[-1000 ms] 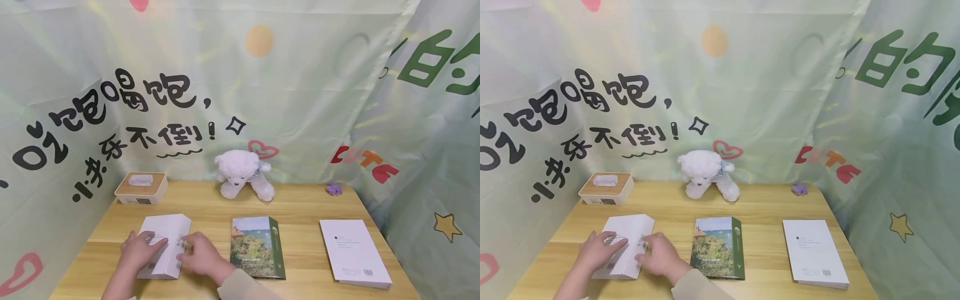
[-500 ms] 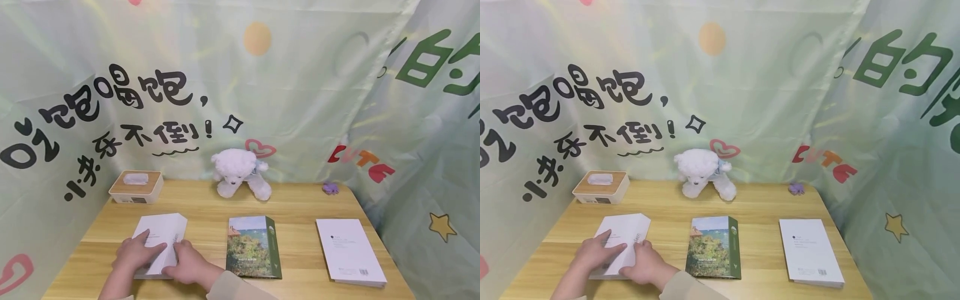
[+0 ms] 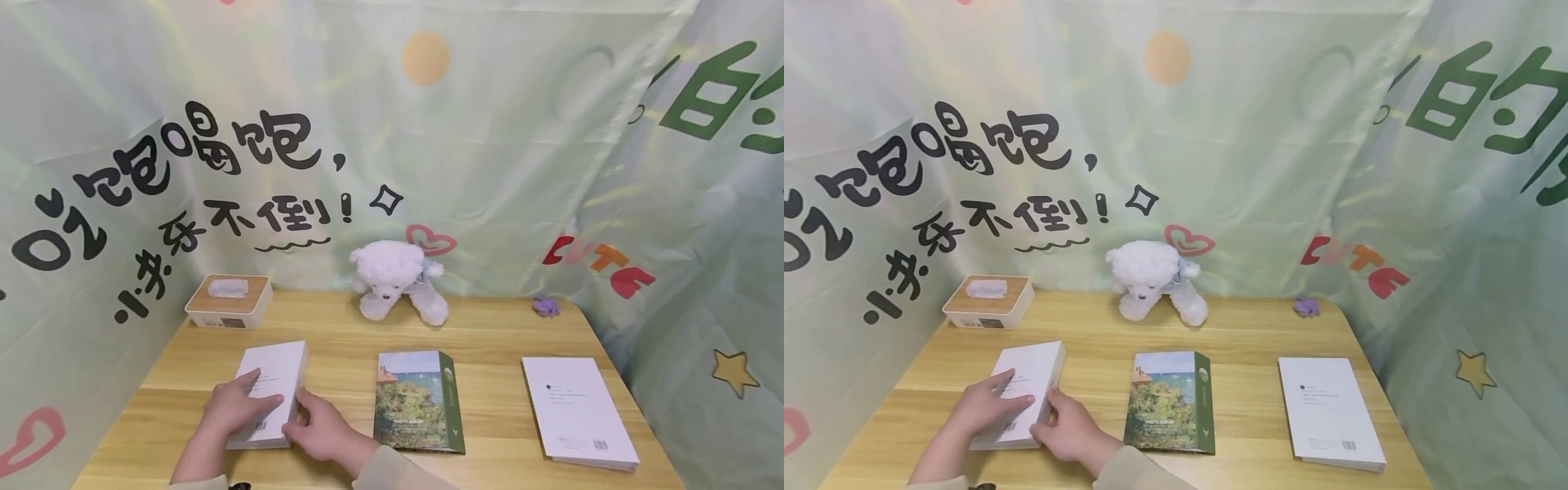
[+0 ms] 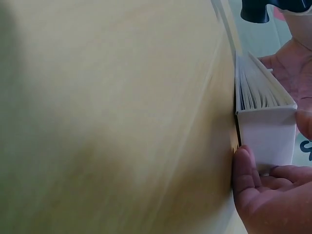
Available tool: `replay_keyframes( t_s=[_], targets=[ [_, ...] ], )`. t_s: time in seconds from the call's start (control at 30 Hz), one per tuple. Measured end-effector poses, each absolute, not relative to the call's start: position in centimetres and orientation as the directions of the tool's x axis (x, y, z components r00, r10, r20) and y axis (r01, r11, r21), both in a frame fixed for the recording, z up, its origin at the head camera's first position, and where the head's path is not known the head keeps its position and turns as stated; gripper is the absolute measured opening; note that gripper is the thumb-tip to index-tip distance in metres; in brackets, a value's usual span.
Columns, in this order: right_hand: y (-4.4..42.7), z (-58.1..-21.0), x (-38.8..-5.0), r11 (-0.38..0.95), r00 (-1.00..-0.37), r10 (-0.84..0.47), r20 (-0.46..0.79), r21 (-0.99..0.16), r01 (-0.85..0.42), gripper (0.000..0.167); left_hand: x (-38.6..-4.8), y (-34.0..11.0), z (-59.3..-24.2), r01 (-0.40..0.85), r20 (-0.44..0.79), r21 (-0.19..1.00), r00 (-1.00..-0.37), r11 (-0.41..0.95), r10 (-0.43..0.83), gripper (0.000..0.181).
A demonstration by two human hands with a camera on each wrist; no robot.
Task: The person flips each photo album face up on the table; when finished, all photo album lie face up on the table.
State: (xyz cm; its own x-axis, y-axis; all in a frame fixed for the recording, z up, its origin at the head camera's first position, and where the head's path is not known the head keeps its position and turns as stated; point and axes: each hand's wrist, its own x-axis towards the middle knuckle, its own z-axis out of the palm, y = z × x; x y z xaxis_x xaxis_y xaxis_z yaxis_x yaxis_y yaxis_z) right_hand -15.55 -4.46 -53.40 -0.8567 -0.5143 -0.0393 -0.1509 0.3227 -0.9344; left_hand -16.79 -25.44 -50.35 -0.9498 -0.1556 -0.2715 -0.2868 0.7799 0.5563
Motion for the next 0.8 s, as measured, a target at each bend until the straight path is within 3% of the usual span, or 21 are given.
replay_keyframes(
  t_s=[0.33,0.6,0.8],
  targets=[
    [-4.0,-53.4,-15.3,0.318,-0.864,-0.502,0.034,-0.922,-0.221,0.069,-17.0,-25.6,-50.5,-0.317,-0.316,0.630,-0.938,0.709,-0.140,0.108],
    [-3.9,-51.3,-14.8,0.148,-0.891,-0.448,0.072,-0.977,-0.154,0.065,-16.9,-25.7,-49.9,-0.294,-0.311,0.753,-0.947,0.588,-0.076,0.094],
    [-3.9,-50.4,-14.6,0.192,-0.893,-0.424,0.151,-0.949,-0.252,0.061,-16.3,-25.6,-49.8,-0.308,-0.337,0.813,-0.941,0.495,-0.033,0.087]
  ],
)
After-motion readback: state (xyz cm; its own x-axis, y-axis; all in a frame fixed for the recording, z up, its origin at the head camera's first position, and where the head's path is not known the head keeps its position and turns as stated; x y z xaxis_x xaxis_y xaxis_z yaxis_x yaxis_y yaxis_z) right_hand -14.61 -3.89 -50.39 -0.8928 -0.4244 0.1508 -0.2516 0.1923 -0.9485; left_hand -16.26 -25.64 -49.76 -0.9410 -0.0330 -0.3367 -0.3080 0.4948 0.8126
